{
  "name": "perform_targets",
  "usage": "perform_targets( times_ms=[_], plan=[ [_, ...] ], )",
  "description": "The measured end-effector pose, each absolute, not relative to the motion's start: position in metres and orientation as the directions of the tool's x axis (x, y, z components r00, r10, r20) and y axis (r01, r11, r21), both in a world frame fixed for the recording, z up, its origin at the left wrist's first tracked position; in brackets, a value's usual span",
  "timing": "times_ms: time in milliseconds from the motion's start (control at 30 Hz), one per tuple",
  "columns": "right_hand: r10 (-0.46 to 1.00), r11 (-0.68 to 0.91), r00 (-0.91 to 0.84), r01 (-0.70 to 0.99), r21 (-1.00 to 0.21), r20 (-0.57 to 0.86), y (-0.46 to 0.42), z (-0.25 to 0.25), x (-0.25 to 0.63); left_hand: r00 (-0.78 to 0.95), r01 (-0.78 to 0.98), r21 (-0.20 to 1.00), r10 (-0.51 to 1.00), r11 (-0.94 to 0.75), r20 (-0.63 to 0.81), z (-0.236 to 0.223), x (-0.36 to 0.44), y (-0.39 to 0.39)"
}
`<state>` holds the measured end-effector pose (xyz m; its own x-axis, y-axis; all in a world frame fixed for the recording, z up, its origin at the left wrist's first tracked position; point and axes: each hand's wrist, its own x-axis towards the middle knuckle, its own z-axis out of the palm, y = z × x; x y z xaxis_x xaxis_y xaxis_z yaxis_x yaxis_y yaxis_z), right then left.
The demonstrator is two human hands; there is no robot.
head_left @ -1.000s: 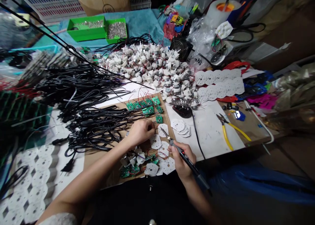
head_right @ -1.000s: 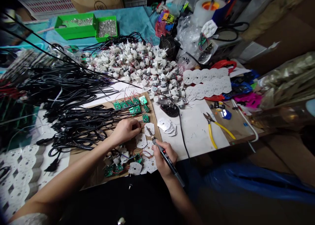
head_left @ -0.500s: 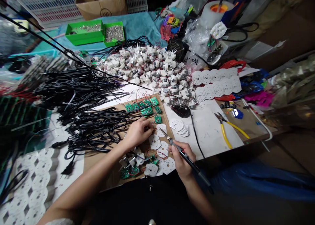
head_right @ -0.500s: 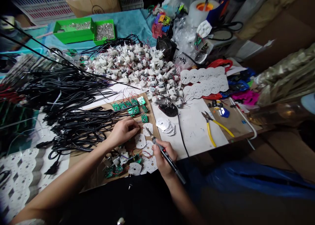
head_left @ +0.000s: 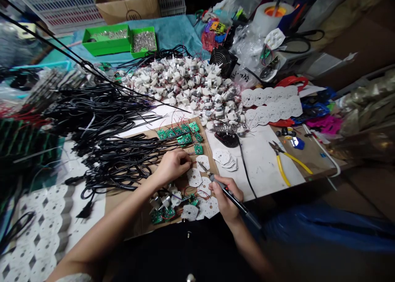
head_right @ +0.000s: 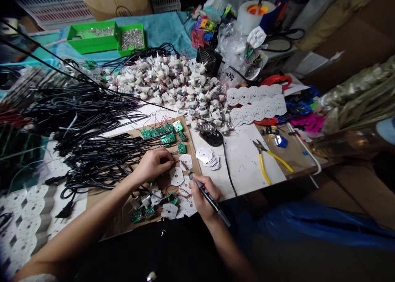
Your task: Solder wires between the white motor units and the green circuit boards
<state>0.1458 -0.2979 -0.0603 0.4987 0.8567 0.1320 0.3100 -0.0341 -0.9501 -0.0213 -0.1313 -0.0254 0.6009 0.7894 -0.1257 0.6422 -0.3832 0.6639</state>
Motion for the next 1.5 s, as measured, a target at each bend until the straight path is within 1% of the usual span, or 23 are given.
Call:
perform_targets(
  times_ms=[267, 433, 500, 633, 733, 833, 967, 1033, 1167, 1333, 1400, 1500],
  plan=[
    [0.872, -0.041, 0.472, 0.341, -0.939, 0.133, -0.298, -0.06, 0.147, 0.617, 0.631, 0.666, 0.778, -0.398, -0.12, -0.027, -0.022, -0.131],
    [0.877, -0.014, 0.448, 0.381, -0.924, 0.171, -0.298, -0.06, 0.148, 0.612, 0.639, 0.664, 0.78, -0.389, -0.132, -0.028, -0.021, -0.131],
    [0.878, 0.005, 0.432, 0.422, -0.907, 0.206, -0.299, -0.06, 0.148, 0.606, 0.648, 0.658, 0.783, -0.383, -0.141, -0.027, -0.021, -0.132],
    [0.857, 0.071, 0.404, 0.524, -0.849, 0.321, -0.297, -0.058, 0.145, 0.598, 0.658, 0.653, 0.787, -0.375, -0.15, -0.024, -0.019, -0.132],
    [0.846, 0.097, 0.394, 0.55, -0.83, 0.359, -0.296, -0.057, 0.144, 0.598, 0.659, 0.652, 0.788, -0.375, -0.151, -0.024, -0.019, -0.133],
    [0.844, 0.079, 0.423, 0.51, -0.857, 0.329, -0.298, -0.061, 0.144, 0.595, 0.665, 0.648, 0.788, -0.37, -0.16, -0.023, -0.019, -0.134],
    [0.83, 0.063, 0.491, 0.388, -0.919, 0.264, -0.304, -0.066, 0.145, 0.595, 0.667, 0.648, 0.786, -0.368, -0.166, -0.023, -0.02, -0.133],
    [0.834, 0.056, 0.499, 0.352, -0.934, 0.238, -0.306, -0.066, 0.145, 0.6, 0.664, 0.647, 0.784, -0.376, -0.16, -0.024, -0.02, -0.133],
    [0.843, 0.04, 0.496, 0.33, -0.943, 0.209, -0.307, -0.062, 0.147, 0.624, 0.658, 0.611, 0.773, -0.441, -0.114, -0.027, -0.02, -0.136],
    [0.828, 0.065, 0.51, 0.324, -0.944, 0.232, -0.306, -0.061, 0.147, 0.632, 0.686, 0.487, 0.774, -0.541, -0.031, -0.023, -0.022, -0.139],
    [0.825, 0.067, 0.517, 0.314, -0.947, 0.229, -0.307, -0.062, 0.147, 0.617, 0.69, 0.463, 0.787, -0.556, 0.024, -0.015, -0.023, -0.128],
    [0.828, 0.055, 0.516, 0.316, -0.947, 0.22, -0.308, -0.065, 0.147, 0.555, 0.714, 0.438, 0.823, -0.546, 0.121, 0.002, -0.024, -0.091]
  ],
)
